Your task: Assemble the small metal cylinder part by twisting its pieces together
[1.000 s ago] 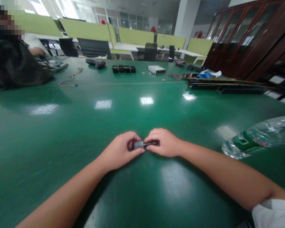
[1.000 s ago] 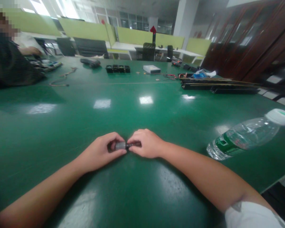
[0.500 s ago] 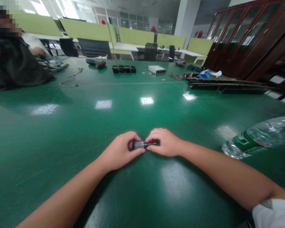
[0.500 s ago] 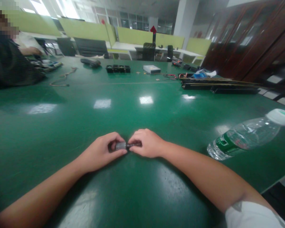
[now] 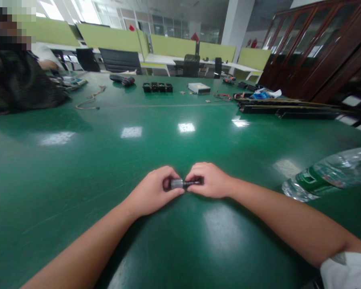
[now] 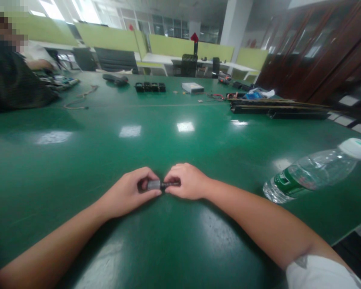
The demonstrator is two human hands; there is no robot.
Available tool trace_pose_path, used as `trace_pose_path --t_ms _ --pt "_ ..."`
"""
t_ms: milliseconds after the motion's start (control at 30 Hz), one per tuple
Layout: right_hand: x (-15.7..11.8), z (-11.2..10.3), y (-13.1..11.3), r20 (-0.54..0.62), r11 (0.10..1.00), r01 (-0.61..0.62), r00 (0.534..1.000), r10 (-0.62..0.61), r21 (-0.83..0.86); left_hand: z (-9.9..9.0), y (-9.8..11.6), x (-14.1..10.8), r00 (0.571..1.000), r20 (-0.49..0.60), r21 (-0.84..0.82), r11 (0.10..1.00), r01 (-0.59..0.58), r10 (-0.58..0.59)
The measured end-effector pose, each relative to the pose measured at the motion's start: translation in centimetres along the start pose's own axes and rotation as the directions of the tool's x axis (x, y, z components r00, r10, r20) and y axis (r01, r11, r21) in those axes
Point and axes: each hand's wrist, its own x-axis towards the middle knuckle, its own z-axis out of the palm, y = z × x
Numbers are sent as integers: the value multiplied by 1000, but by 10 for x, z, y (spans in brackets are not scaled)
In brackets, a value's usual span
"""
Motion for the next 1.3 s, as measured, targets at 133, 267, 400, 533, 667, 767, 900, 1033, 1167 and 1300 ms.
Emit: trace_pose_path --t_ms 133,267,400,533,667,767,900,1033,1167,1300 --pt "0 0 1 -8 1000 9 1000 -9 0 0 -1 0 1000 0 -1 1000 -9 9" --pt "-1 0 1 -16 1000 8 1000 -8 -6 1 -2 0 1000 6 4 1000 -16 16" --pt "-1 -1 1 -17 1000 4 1000 -4 -12 0 -1 0 1000 11 -1 1000 -10 10" --pt "-2 -1 3 -24 1000 1 1000 -1 -16 1 -2 0 1000 14 5 1000 -12 12" --pt "-3 0 5 -31 1000 7 999 -7 -14 1 -3 0 1000 17 9 1000 -15 14" --pt "-3 -1 7 -41 1000 13 999 -13 -8 1 -3 0 1000 16 8 1000 -14 14" --pt "-3 -3 10 -40 1000 10 999 -10 2 1 -3 0 1000 15 9 1000 -18 18" --pt "-3 -4 12 -47 1000 6 999 -5 7 1 -5 -1 1000 5 7 1000 -11 11" --pt "-2 -5 12 -54 1000 1 999 -1 4 1 -5 -1 1000 -4 4 1000 -3 3" --pt "-2 -7 13 -51 1000 -2 999 2 -5 1 -5 -1 1000 0 11 1000 5 -5"
